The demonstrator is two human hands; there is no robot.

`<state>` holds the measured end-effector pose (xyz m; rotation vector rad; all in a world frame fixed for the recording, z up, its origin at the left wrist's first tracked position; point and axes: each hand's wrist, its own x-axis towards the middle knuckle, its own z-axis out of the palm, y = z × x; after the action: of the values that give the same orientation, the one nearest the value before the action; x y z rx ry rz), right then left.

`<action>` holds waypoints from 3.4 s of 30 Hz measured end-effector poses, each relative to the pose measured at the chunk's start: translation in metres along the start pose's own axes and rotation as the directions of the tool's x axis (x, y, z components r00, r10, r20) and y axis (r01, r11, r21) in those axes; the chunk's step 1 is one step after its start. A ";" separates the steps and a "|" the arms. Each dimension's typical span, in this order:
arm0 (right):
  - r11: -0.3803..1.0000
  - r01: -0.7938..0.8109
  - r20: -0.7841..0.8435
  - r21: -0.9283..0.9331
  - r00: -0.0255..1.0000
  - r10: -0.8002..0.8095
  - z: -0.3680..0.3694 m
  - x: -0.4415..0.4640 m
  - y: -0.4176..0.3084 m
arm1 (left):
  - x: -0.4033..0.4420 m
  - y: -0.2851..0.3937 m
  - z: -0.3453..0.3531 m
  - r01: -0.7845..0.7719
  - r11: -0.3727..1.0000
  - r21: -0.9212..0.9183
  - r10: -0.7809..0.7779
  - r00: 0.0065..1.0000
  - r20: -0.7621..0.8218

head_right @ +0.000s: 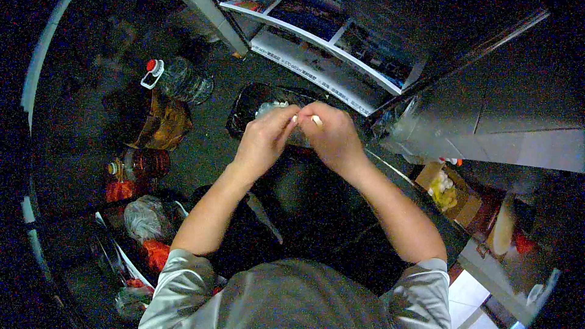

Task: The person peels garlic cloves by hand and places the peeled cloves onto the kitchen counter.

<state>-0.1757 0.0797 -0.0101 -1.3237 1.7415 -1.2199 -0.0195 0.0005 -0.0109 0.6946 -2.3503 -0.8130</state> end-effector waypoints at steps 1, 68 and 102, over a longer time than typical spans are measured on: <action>1.000 -0.001 0.000 0.001 1.000 0.001 0.000 -0.001 -0.001 | 0.000 0.002 -0.001 0.024 0.999 0.035 -0.025 0.999 0.042; 1.000 -0.004 0.011 -0.026 1.000 0.004 0.007 0.016 -0.003 | 0.001 -0.004 -0.005 0.118 0.992 -0.039 -0.113 0.987 0.118; 0.888 0.426 0.079 -0.173 0.905 -0.419 -0.001 0.021 -0.004 | -0.003 -0.011 -0.003 0.419 0.698 -0.581 -0.424 0.895 0.137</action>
<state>-0.1816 0.0595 -0.0045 -1.9024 1.6178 -1.2675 -0.0116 -0.0064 -0.0175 0.9502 -1.7541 -1.6601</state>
